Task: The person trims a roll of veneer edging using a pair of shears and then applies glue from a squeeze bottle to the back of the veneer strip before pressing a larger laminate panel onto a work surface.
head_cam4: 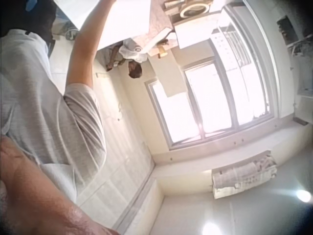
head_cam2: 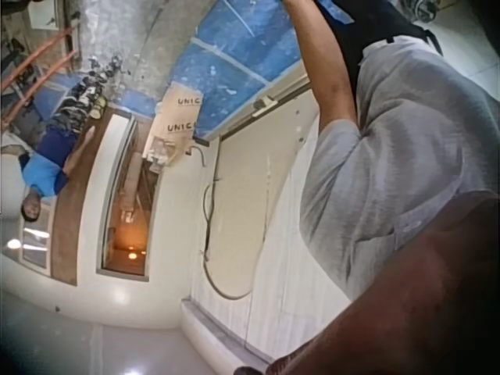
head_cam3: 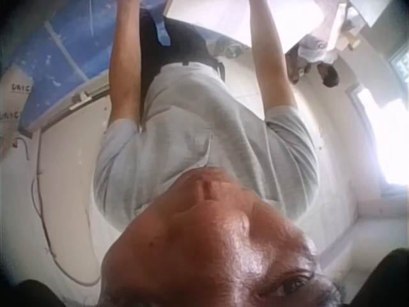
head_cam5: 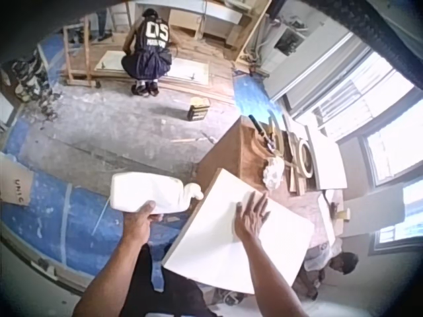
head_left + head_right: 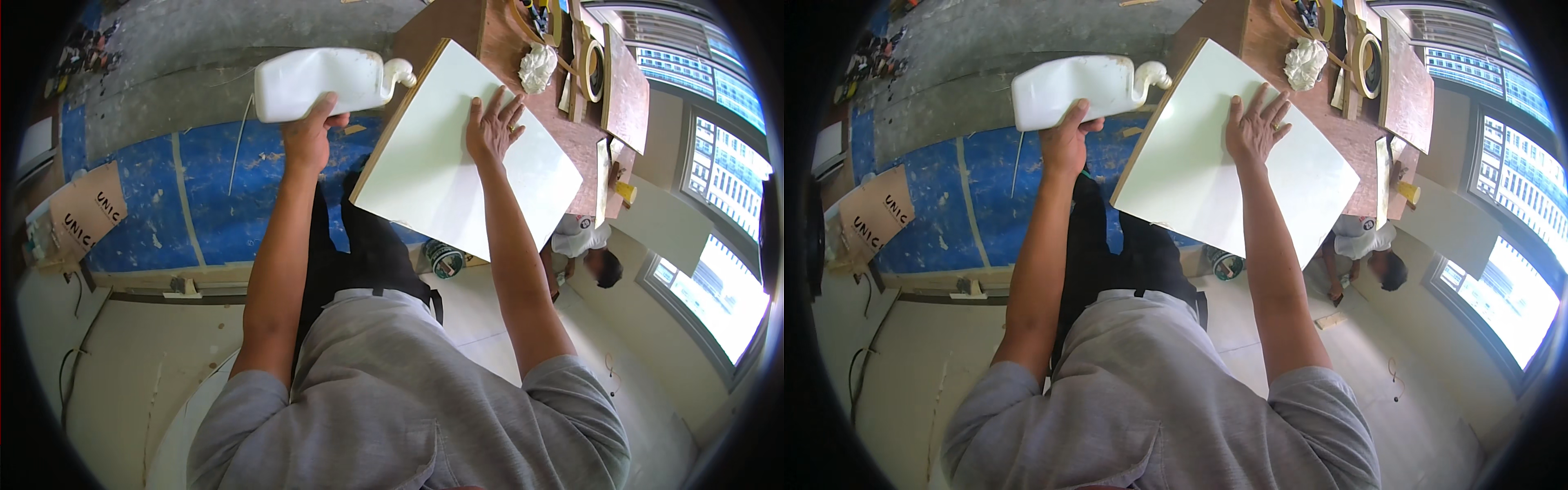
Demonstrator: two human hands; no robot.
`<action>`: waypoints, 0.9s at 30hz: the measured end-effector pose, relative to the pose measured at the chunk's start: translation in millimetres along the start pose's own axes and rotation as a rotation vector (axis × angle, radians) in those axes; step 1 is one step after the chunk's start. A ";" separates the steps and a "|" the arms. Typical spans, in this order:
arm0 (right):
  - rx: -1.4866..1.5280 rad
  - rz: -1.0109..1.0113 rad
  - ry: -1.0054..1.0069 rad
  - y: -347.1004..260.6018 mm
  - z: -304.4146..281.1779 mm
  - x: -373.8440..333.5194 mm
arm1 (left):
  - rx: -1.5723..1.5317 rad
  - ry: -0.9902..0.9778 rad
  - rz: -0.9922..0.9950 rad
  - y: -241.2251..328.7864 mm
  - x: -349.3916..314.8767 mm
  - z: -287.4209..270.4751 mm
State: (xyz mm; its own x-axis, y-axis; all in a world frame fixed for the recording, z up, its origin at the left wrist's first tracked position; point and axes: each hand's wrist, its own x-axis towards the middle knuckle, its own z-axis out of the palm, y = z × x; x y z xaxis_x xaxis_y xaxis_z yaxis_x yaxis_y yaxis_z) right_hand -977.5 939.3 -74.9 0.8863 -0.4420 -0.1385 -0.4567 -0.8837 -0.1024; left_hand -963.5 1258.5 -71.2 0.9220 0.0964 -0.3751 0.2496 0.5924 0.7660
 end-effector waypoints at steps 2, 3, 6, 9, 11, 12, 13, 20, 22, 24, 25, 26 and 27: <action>0.003 -0.005 -0.008 -2.2 -1.4 0.4 | -0.037 -0.008 0.029 -4.5 9.9 12.1; -0.001 -0.008 -0.005 -2.0 -2.7 0.8 | -0.055 -0.015 0.044 -9.6 19.2 19.4; -0.005 -0.012 -0.006 -1.7 -2.1 0.5 | -0.056 -0.019 0.080 -10.8 31.9 32.1; -0.003 -0.010 -0.007 -2.4 -1.7 1.1 | -0.007 0.009 0.038 -6.4 23.4 24.3; -0.002 -0.008 -0.006 -2.7 -2.2 -0.3 | 0.027 0.019 -0.004 -1.3 6.1 7.2; 0.003 -0.007 -0.006 -2.6 -2.0 -1.7 | 0.040 0.017 -0.019 2.2 -5.2 -2.6; 0.006 -0.006 -0.003 -2.5 -2.5 -1.5 | 0.049 0.013 -0.032 7.3 -14.4 -9.0; 0.039 -0.024 0.008 -2.9 -4.1 -2.5 | 0.076 0.010 0.012 22.6 -33.8 -15.9; 0.027 -0.025 -0.004 0.6 -1.8 0.3 | 0.095 0.019 0.023 17.7 -29.6 -12.9; 0.033 -0.019 0.000 -0.3 0.7 2.9 | 0.120 0.033 -0.014 20.7 -36.7 -24.1; 0.026 -0.018 0.003 0.1 0.7 2.1 | 0.137 0.040 -0.033 23.0 -42.5 -28.6; 0.020 -0.016 0.006 1.3 0.2 1.0 | 0.148 0.053 -0.043 25.8 -55.5 -33.1; 0.019 -0.016 0.013 0.3 -0.5 0.6 | 0.151 0.058 -0.043 27.9 -62.7 -38.0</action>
State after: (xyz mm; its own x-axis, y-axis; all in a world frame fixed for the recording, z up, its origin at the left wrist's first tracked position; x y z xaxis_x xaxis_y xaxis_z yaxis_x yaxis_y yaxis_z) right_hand -977.2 938.7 -74.5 0.8945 -0.4296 -0.1236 -0.4433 -0.8879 -0.1229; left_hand -1025.7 1299.4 -46.2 0.8920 0.1220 -0.4352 0.3340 0.4708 0.8166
